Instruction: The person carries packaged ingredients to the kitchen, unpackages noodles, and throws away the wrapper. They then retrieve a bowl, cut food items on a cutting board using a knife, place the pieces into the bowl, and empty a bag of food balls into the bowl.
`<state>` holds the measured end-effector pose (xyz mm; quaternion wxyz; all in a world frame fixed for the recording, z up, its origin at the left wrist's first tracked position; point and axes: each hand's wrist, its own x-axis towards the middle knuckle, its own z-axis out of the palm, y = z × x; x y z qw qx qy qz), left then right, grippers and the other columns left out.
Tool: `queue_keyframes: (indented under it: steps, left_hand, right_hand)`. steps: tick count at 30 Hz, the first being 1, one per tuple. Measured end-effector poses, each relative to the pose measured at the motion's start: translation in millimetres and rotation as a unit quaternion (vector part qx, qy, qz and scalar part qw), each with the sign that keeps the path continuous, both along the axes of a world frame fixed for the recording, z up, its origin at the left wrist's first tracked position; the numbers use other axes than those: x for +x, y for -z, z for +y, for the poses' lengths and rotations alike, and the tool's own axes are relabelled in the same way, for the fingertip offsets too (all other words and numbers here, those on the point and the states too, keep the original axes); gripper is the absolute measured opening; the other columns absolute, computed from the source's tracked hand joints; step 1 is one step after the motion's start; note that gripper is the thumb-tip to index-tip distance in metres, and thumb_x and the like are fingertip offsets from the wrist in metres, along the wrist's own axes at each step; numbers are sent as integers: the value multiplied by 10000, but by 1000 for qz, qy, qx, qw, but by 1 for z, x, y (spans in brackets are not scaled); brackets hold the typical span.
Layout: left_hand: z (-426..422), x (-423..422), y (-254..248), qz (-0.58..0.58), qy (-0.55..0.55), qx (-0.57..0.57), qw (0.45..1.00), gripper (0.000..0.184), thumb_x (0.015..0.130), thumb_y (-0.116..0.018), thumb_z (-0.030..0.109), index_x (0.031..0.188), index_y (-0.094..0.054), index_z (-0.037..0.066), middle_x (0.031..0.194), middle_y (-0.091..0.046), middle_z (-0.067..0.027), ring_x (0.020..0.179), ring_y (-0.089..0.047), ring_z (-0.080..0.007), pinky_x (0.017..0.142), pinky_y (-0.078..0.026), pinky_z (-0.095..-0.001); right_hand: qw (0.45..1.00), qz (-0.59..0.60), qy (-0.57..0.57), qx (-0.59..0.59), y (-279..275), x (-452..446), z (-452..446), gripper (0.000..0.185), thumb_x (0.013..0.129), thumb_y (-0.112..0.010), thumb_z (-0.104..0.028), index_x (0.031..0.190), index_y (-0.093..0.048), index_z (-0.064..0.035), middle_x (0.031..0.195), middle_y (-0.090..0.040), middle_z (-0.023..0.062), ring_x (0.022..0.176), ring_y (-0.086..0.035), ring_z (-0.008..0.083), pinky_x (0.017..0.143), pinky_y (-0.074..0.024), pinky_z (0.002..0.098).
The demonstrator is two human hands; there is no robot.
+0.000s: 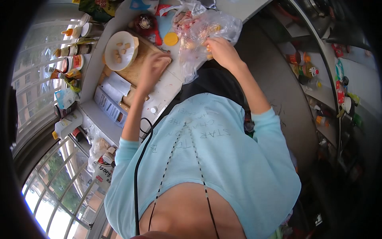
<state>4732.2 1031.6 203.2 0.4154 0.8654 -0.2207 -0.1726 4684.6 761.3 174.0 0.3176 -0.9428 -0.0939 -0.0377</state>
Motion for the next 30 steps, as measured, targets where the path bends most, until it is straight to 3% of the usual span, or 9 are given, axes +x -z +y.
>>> queue_keyframes:
  steps: [2, 5, 8, 13, 19, 21, 24, 27, 30]
  left_hand:
    - [-61, -14, 14, -261, 78, 119, 955, 264, 798, -616, 294, 945, -646, 76, 1205, -463, -140, 998, -526, -250, 778, -465, -347]
    - [-102, -6, 41, -197, 88, 354, 910, 392, 729, -660, 373, 978, -610, 74, 1294, -346, -187, 1018, -509, -372, 819, -445, -433]
    - [-101, 23, 42, -23, 80, 353, 932, 521, 717, -649, 443, 1072, -529, 82, 1216, -415, -203, 967, -553, -368, 749, -481, -425]
    - [-76, 37, 28, -78, 70, 274, 956, 595, 699, -679, 400, 1137, -444, 73, 1087, -495, -195, 874, -596, -337, 674, -496, -426]
    - [-102, 21, -8, -304, 18, 400, 864, 312, 741, -549, 134, 1052, -549, 105, 1029, -509, -84, 936, -501, -272, 705, -447, -348]
    - [-119, 7, 13, -387, 112, 315, 860, 182, 687, -549, 95, 861, -594, 68, 969, -527, -44, 928, -466, -220, 765, -421, -340]
    - [-161, -8, 42, -198, 179, 364, 892, 164, 728, -547, 82, 851, -649, 44, 911, -585, -74, 1036, -461, -254, 835, -411, -346]
    - [-198, -10, 77, -332, 158, 468, 804, 191, 732, -534, 126, 862, -648, 45, 931, -568, -67, 1049, -447, -253, 848, -411, -396]
    - [-208, -22, 121, -434, 156, 255, 850, 202, 750, -514, 173, 867, -649, 79, 1048, -562, -98, 1030, -468, -271, 834, -420, -392]
  right_hand:
    - [993, 33, -38, -107, 18, 9, -9, 196, 777, -499, -33, 957, -575, -16, 1032, -567, 159, 883, -575, 316, 775, -460, 397]
    - [961, 171, -23, -216, 22, 17, -19, 380, 740, -542, -11, 1115, -498, -58, 1187, -459, 203, 957, -557, 340, 792, -465, 410]
    - [933, 269, 9, -238, 3, 22, -27, 715, 652, -630, 16, 1298, -358, -125, 1335, -302, 258, 1032, -530, 354, 808, -471, 414]
    - [875, 357, -68, -318, -12, 18, -18, 1075, 480, -796, -57, 1373, -221, -224, 1384, -235, 239, 1035, -549, 337, 813, -489, 400]
    - [904, 360, -80, -216, 25, 44, -15, 357, 764, -547, -103, 1116, -544, -47, 1097, -554, 215, 973, -572, 360, 775, -475, 416]
    - [917, 354, -86, -161, 22, 65, -15, 279, 763, -531, -90, 1024, -593, -14, 979, -603, 225, 933, -585, 362, 756, -478, 420]
    - [966, 192, -76, -153, 35, 102, -41, 207, 745, -534, -70, 911, -615, 23, 969, -595, 229, 901, -591, 353, 745, -480, 424]
    - [959, 180, -100, -195, 30, 127, -59, 354, 766, -467, -31, 1114, -519, 1, 1004, -573, 244, 929, -561, 368, 783, -451, 433]
    - [972, 93, -119, -183, 24, 138, -62, 266, 728, -520, -26, 984, -586, 12, 947, -594, 226, 910, -582, 342, 763, -467, 414]
